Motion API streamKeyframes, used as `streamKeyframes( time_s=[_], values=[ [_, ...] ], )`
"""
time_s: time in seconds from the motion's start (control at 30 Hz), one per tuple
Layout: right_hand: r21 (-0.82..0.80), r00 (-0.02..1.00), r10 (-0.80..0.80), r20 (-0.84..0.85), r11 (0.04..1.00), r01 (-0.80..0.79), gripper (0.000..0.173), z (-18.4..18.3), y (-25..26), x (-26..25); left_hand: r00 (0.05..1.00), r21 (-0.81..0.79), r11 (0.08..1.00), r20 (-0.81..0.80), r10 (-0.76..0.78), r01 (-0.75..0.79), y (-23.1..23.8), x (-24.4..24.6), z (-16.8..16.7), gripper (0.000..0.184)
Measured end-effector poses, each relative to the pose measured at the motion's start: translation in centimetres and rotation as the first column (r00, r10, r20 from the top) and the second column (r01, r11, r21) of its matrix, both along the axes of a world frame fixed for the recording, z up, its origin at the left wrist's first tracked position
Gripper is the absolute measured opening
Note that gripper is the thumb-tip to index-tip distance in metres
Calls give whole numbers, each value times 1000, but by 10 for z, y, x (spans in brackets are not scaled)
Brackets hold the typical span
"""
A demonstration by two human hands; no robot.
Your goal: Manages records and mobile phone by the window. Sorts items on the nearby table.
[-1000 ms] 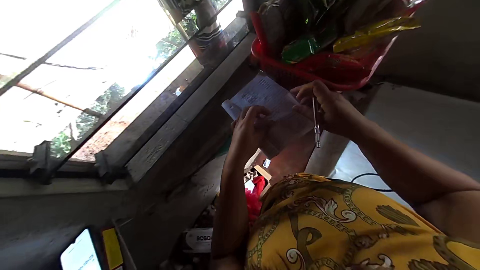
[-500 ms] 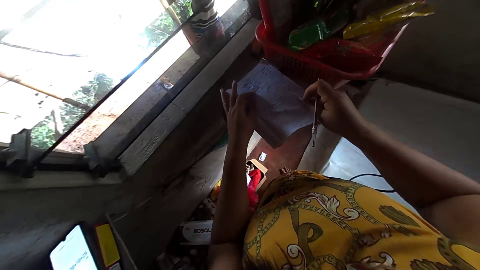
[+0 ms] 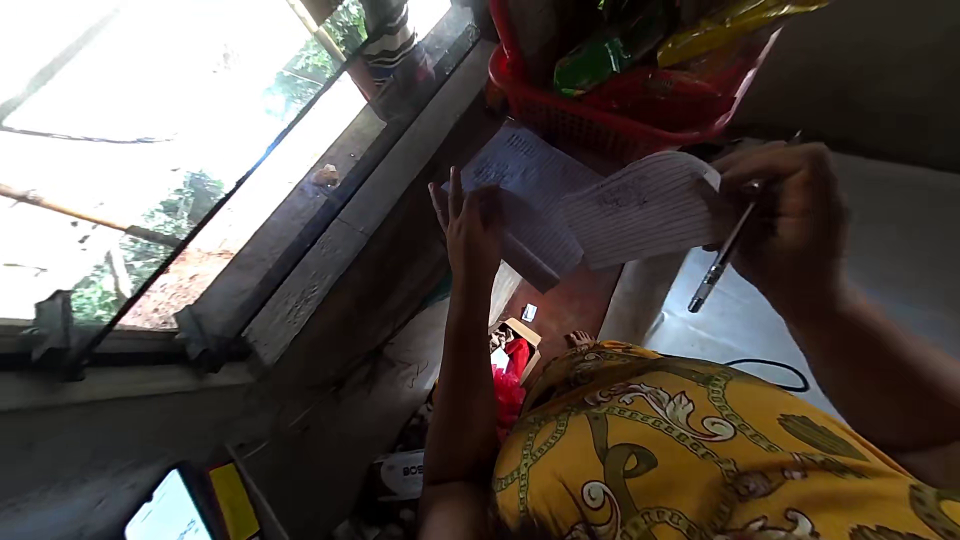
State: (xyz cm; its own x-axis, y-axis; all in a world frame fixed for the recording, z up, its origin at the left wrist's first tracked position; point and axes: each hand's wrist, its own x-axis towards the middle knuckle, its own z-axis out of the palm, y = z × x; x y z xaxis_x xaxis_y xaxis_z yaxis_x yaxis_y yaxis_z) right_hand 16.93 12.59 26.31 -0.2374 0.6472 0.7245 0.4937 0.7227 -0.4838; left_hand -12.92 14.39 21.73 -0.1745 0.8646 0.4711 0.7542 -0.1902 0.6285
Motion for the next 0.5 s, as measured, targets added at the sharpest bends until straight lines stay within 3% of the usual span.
streamKeyframes(
  time_s=[0.07, 0.2, 0.3, 0.37, 0.5],
  values=[
    [23, 995, 69, -78, 997, -68, 14, 8, 5, -6, 999, 102, 995, 40, 6, -10, -16, 9, 6, 30],
    [-65, 937, 251, -244, 960, -274, 18, 16, 31, -46, 885, 181, 972, 414, -213, 149, -57, 29, 43, 49],
    [-262, 911, 330, -246, 883, -390, 22, 16, 51, -83, 823, 90, 994, 557, -106, 68, -64, 23, 68, 43],
    [-382, 911, 397, -113, 829, -409, 25, 18, 73, -100, 867, 18, 995, 492, 73, -95, -59, -3, 81, 46],
    [-256, 873, 373, 313, 919, -301, 31, 7, 118, -118, 884, -123, 929, 286, 370, -349, -35, -62, 113, 60]
  ],
)
